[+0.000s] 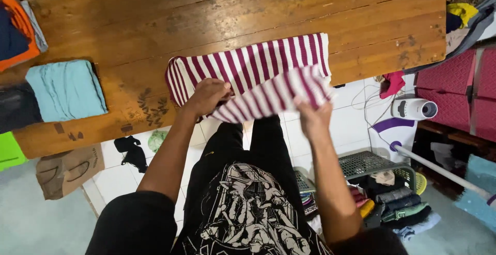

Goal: Fold t-shirts and shirts on a wooden table and place them in a storage bin.

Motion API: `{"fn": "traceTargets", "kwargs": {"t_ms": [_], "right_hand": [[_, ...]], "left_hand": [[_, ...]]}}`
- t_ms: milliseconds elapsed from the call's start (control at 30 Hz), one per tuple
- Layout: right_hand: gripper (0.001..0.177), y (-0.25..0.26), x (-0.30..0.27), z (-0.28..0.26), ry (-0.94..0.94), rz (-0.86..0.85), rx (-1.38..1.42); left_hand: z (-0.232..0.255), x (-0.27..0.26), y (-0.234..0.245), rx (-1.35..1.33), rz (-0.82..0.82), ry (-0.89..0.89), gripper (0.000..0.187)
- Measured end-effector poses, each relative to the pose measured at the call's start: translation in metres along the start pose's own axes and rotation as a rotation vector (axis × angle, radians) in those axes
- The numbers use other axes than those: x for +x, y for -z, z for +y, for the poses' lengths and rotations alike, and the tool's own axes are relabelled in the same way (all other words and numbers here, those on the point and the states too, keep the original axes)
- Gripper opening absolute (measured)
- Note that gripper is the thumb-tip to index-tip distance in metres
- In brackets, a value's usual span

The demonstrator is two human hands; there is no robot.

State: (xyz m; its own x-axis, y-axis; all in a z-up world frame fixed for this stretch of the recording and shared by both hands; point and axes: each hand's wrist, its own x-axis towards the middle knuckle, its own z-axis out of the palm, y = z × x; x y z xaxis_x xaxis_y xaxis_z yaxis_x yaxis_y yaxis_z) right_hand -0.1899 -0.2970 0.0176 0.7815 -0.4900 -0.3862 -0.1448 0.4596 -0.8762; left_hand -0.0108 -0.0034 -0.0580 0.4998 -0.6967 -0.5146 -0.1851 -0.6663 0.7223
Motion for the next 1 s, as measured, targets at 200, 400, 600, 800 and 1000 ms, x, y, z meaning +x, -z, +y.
{"fn": "traceTargets", "kwargs": {"t_ms": [200,400,600,800,1000], "right_hand": [[0.029,0.031,0.081,-0.007,-0.018,0.214,0.166],[0.033,0.063,0.100,0.000,-0.057,0.373,0.078],[0.025,0.100,0.113,0.040,-0.153,0.397,-0.351],[0.029,0.097,0.134,0.038,-0.275,0.486,-0.251],[0.031,0.096,0.133,0.016,-0.088,0.374,-0.014]], "left_hand": [[0.016,-0.003,0.012,0.169,-0.055,0.062,0.038],[0.003,-0.004,0.016,-0.089,0.125,0.121,0.032],[0.023,-0.006,0.019,0.013,0.296,0.022,0.039],[0.028,0.001,0.011,0.208,0.301,0.064,0.057],[0.022,0.001,0.008,0.261,0.276,0.064,0.060]]}}
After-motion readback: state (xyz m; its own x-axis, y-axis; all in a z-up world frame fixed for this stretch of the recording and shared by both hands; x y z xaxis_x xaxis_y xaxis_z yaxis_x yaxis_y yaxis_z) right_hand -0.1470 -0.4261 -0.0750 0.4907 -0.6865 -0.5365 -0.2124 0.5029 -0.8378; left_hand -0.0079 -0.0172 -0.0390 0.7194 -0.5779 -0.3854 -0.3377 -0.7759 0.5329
